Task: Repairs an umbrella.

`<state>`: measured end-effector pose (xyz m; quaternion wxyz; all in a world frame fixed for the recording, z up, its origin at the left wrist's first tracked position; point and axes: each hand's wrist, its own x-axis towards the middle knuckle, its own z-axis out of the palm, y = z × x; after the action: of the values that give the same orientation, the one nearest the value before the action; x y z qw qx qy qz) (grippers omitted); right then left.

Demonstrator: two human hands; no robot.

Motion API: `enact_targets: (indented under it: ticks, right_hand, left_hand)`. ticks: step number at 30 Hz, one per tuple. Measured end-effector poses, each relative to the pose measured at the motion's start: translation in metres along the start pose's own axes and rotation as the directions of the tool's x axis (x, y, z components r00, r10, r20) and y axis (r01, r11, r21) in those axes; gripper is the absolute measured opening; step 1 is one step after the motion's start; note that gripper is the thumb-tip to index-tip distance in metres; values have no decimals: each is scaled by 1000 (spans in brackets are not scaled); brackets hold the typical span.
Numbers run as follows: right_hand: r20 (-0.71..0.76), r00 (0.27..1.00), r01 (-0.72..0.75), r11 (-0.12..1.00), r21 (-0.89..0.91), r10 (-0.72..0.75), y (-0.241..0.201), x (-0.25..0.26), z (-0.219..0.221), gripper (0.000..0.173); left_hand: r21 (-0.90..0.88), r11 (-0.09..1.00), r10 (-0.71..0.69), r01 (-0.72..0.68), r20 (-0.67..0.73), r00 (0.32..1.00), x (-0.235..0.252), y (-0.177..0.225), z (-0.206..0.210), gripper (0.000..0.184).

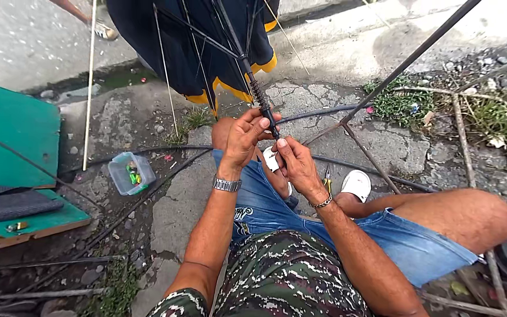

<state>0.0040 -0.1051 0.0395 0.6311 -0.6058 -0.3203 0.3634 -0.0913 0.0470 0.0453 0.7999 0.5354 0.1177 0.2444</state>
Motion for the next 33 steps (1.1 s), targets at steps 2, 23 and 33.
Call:
enact_targets:
  ticks: [2,23,33]
  right_hand:
    - [-7,1000,-14,999,-29,14,0,0,-1,38]
    - [-133,990,1,956,-293,-42,23,0,7,40]
    - [-181,983,-120,864,-489,34,18,-6,14,40]
  left_hand:
    - [105,994,-21,23,-18,1000,-8,4,-4,40]
    - [472,844,424,-254,-298,855,74,63,-19,16]
    - [745,621,572,-242,-220,790,68,90,-21,27]
